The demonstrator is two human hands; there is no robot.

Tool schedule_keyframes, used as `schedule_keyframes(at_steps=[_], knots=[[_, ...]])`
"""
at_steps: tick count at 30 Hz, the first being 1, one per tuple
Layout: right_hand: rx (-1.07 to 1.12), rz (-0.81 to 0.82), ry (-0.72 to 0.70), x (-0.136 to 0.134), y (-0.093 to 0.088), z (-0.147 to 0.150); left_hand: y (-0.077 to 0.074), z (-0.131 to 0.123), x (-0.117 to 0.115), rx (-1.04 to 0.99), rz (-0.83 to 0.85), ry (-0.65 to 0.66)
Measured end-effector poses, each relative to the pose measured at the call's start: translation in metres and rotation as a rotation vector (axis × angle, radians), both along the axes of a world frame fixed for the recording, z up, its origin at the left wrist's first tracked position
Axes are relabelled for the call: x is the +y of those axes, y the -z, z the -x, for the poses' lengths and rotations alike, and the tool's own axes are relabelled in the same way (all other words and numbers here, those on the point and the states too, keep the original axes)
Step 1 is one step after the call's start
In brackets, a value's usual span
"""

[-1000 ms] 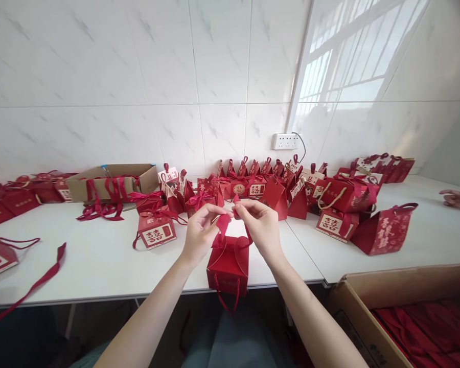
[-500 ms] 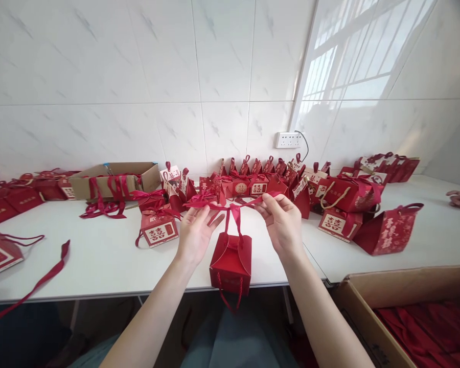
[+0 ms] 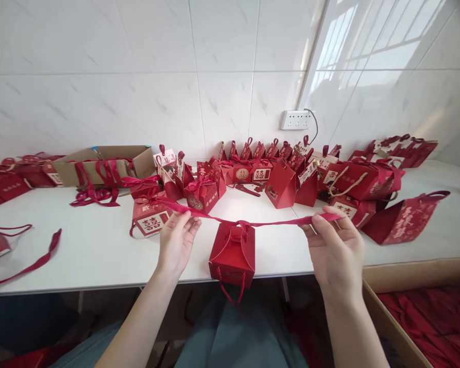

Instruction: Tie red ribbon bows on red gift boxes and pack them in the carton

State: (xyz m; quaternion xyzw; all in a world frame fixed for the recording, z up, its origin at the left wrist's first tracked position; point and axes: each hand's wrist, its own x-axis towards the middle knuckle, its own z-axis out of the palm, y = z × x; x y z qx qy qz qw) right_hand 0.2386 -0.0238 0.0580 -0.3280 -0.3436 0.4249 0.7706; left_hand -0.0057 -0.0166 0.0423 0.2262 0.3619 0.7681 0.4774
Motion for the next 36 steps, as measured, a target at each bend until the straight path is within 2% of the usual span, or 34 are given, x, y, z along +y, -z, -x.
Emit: schedule_keyframes(at_steps=[10,18,22,25,28,29,30,32,34,36], knots=[[-0.08,0.09,0.191,-0.027,0.019,-0.026,0.022,0.021,-0.008,0.054,0.08,-0.132],[-0.11,0.159,0.284,-0.029,0.031,-0.034,0.032,0.035,-0.006,0.125,0.075,-0.145],[-0.18,0.208,0.306,-0.032,0.037,-0.038,0.042,0.048,-0.006,0.214,0.095,-0.194],[-0.276,0.206,0.257,-0.035,0.04,-0.046,0.048,0.06,-0.009,0.423,0.125,-0.258],[-0.367,0.089,0.247,-0.035,0.041,-0.051,0.044,0.062,-0.012,0.849,0.058,-0.449],[-0.417,0.028,0.266,-0.034,0.04,-0.05,0.04,0.059,-0.013,0.98,0.0,-0.465],[-0.491,-0.022,0.268,-0.032,0.038,-0.047,0.035,0.054,-0.012,1.082,-0.058,-0.413],[-0.723,-0.03,0.154,-0.025,0.035,-0.035,0.025,0.042,-0.01,1.186,-0.105,-0.106],[-0.969,0.064,-0.095,-0.017,0.032,-0.019,0.018,0.029,-0.005,1.2,-0.051,0.266],[-1.112,0.158,-0.337,-0.009,0.031,-0.003,0.016,0.02,-0.002,1.164,0.026,0.506]])
